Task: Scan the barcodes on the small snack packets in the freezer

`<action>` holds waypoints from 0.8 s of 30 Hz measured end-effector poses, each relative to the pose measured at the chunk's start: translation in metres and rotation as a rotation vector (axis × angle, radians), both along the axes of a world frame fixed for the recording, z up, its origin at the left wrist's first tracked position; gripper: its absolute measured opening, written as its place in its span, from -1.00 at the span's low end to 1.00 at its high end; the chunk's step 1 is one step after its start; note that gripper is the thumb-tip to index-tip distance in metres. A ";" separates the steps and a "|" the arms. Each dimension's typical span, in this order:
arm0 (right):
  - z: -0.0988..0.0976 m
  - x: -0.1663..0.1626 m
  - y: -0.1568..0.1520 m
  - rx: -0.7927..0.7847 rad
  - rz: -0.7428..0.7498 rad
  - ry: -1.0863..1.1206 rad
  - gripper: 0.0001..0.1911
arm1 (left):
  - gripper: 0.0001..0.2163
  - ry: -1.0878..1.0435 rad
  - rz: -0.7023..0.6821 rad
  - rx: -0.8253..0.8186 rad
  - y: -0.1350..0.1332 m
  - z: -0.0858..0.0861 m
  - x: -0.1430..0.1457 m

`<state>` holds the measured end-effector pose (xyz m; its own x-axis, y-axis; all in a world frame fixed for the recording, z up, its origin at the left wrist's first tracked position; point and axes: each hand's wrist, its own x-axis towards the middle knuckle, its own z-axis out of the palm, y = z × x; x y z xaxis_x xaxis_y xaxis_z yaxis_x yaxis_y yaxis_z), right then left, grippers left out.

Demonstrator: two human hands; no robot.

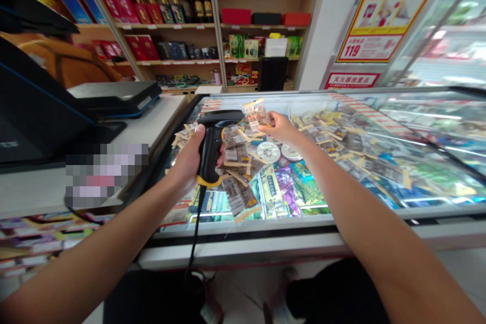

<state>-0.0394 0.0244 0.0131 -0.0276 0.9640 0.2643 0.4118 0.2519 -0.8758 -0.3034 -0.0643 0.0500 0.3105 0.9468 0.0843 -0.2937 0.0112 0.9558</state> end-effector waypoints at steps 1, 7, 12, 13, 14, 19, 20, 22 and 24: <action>-0.001 0.000 0.001 0.005 0.007 0.022 -0.63 | -0.49 0.008 0.004 0.018 0.000 -0.001 0.000; -0.004 -0.002 0.001 -0.010 0.035 0.086 -0.59 | -0.46 0.043 0.007 0.060 -0.001 -0.001 0.000; 0.007 0.008 -0.003 -0.028 -0.078 -0.094 -0.62 | -0.48 0.033 0.022 0.062 -0.002 -0.001 0.000; 0.012 0.014 -0.003 -0.034 -0.146 -0.171 -0.60 | -0.49 0.029 0.024 0.059 -0.002 -0.001 0.000; 0.016 0.021 -0.003 -0.034 -0.230 -0.248 -0.58 | -0.50 0.026 0.023 0.055 -0.002 -0.001 0.000; 0.032 0.088 -0.005 -0.014 -0.563 -0.426 -0.85 | -0.51 0.036 0.029 0.045 -0.003 0.001 0.000; 0.032 0.105 -0.005 -0.048 -0.584 -0.467 -0.91 | -0.51 0.039 0.030 0.043 -0.003 0.001 0.000; 0.028 0.135 -0.005 -0.153 -0.590 -0.571 -0.82 | -0.51 0.043 0.028 0.034 -0.004 0.001 0.000; 0.023 0.152 -0.004 -0.175 -0.686 -0.636 -0.74 | -0.51 0.045 0.023 0.028 -0.005 0.001 0.000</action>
